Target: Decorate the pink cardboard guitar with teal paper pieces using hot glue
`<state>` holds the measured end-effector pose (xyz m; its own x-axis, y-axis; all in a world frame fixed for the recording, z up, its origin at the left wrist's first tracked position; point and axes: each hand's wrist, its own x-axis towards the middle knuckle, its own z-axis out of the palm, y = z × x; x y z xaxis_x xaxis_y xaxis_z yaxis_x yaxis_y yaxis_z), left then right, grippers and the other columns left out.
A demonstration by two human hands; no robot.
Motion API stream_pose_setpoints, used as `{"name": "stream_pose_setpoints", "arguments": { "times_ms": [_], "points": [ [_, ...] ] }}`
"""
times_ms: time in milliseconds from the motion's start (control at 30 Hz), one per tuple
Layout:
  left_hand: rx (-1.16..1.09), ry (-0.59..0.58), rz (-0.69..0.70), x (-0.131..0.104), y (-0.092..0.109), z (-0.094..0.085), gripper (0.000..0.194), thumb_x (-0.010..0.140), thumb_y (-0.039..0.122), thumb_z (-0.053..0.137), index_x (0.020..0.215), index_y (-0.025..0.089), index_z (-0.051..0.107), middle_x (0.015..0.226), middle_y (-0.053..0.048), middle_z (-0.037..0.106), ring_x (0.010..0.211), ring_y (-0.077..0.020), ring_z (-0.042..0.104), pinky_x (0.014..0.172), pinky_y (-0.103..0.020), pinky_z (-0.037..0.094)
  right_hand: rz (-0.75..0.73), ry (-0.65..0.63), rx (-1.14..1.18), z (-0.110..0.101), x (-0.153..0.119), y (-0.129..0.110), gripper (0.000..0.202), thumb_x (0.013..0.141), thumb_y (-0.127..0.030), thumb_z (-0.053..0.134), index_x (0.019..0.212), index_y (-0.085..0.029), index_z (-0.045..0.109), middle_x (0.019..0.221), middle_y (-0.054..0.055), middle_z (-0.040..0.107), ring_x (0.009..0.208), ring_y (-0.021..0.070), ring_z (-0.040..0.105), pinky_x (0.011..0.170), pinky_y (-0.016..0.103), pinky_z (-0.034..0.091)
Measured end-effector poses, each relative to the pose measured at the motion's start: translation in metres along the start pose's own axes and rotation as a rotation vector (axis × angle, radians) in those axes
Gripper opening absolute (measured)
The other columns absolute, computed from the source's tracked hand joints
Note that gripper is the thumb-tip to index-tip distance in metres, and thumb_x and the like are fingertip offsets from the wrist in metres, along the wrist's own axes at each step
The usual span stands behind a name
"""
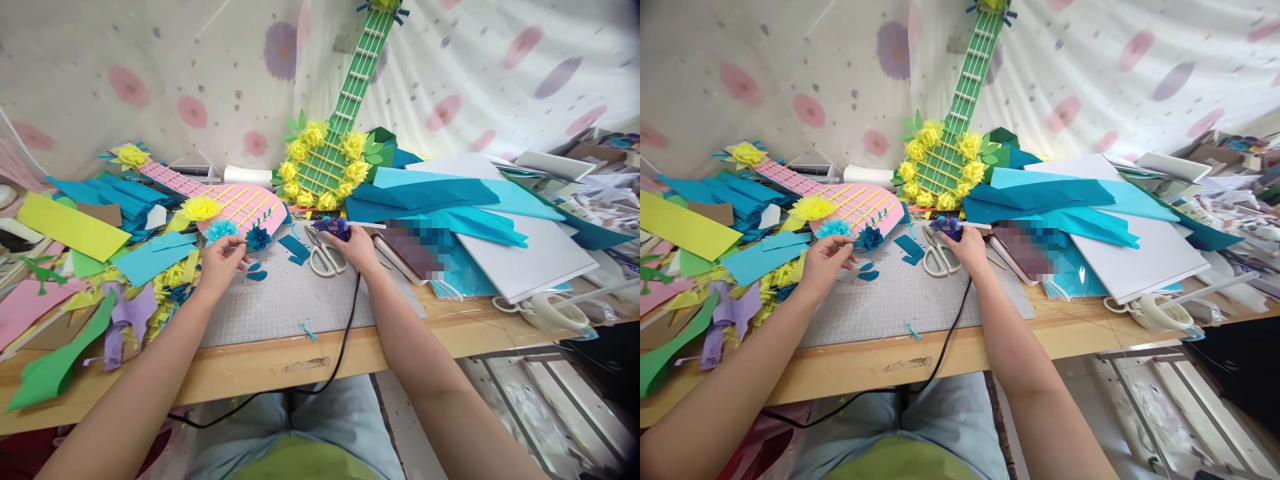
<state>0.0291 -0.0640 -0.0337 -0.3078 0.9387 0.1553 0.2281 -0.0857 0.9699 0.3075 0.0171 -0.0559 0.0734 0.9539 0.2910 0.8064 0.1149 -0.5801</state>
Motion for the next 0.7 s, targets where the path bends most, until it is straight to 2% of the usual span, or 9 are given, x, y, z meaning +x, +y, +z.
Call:
{"name": "stream_pose_setpoints", "arguments": {
  "times_ms": [67,133,267,300,367,500,600,700],
  "points": [
    [0.048,-0.027,0.02,0.0,0.0,0.001,0.02,0.069,0.031,0.058,0.082,0.017,0.057,0.058,0.003,0.054,0.051,-0.0115,0.057,0.046,-0.023,0.049,-0.064,0.054,-0.074,-0.012,-0.004,0.0,0.041,0.068,-0.05,0.066,0.088,-0.016,0.058,0.099,0.016,0.062,0.1,0.0306,0.055,0.085,0.042,0.041],
    [0.103,-0.051,0.046,-0.001,0.0,0.0,0.022,0.07,0.031,0.058,0.087,0.017,0.057,0.067,0.001,0.057,0.049,-0.0096,0.055,0.045,-0.022,0.047,-0.077,0.043,-0.149,-0.024,-0.009,-0.003,0.035,0.066,-0.048,0.069,0.079,-0.018,0.055,0.094,0.015,0.061,0.099,0.0314,0.054,0.084,0.042,0.041],
    [0.29,-0.116,0.14,-0.001,0.001,-0.002,0.046,0.071,0.029,0.058,0.114,0.02,0.045,0.086,0.0,0.062,0.052,-0.0076,0.053,0.049,-0.021,0.044,-0.014,-0.24,-0.141,-0.039,-0.022,-0.02,0.03,0.068,-0.044,0.067,0.066,-0.021,0.048,0.072,0.006,0.06,0.074,0.0238,0.056,0.066,0.034,0.039],
    [0.362,-0.149,0.173,0.0,0.003,-0.002,0.051,0.072,0.029,0.058,0.12,0.021,0.04,0.087,0.0,0.062,0.054,-0.0078,0.053,0.051,-0.021,0.044,-0.021,-0.289,-0.098,-0.038,-0.025,-0.027,0.028,0.069,-0.043,0.067,0.066,-0.022,0.047,0.069,0.004,0.059,0.069,0.0212,0.055,0.063,0.032,0.038],
    [0.515,-0.224,0.226,0.0,0.009,-0.001,0.059,0.074,0.027,0.056,0.128,0.021,0.033,0.088,0.0,0.064,0.059,-0.0091,0.055,0.057,-0.022,0.044,-0.084,-0.312,0.049,-0.031,-0.031,-0.041,0.024,0.071,-0.04,0.064,0.071,-0.022,0.049,0.069,0.001,0.06,0.065,0.017,0.054,0.06,0.029,0.037],
    [0.789,-0.336,0.256,0.002,0.025,0.005,0.069,0.076,0.022,0.055,0.137,0.019,0.023,0.097,-0.004,0.067,0.069,-0.0132,0.061,0.059,-0.023,0.042,-0.264,-0.346,0.369,-0.011,-0.038,-0.069,0.018,0.074,-0.034,0.06,0.082,-0.021,0.05,0.078,0.001,0.062,0.068,0.0133,0.055,0.063,0.027,0.041],
    [0.932,-0.427,0.289,0.002,0.034,0.009,0.072,0.078,0.02,0.053,0.141,0.022,0.018,0.103,-0.004,0.067,0.077,-0.0157,0.064,0.061,-0.024,0.042,-0.362,-0.417,0.416,-0.001,-0.039,-0.086,0.015,0.075,-0.027,0.058,0.084,-0.021,0.05,0.082,0.001,0.063,0.074,0.0133,0.058,0.068,0.027,0.042],
    [1.021,-0.504,0.31,0.003,0.038,0.012,0.076,0.08,0.019,0.053,0.144,0.023,0.013,0.105,-0.003,0.067,0.083,-0.0178,0.066,0.066,-0.025,0.043,-0.414,-0.46,0.334,0.003,-0.037,-0.102,0.013,0.073,-0.019,0.057,0.083,-0.02,0.048,0.084,0.0,0.064,0.077,0.0133,0.058,0.068,0.026,0.041]
  ]
}}
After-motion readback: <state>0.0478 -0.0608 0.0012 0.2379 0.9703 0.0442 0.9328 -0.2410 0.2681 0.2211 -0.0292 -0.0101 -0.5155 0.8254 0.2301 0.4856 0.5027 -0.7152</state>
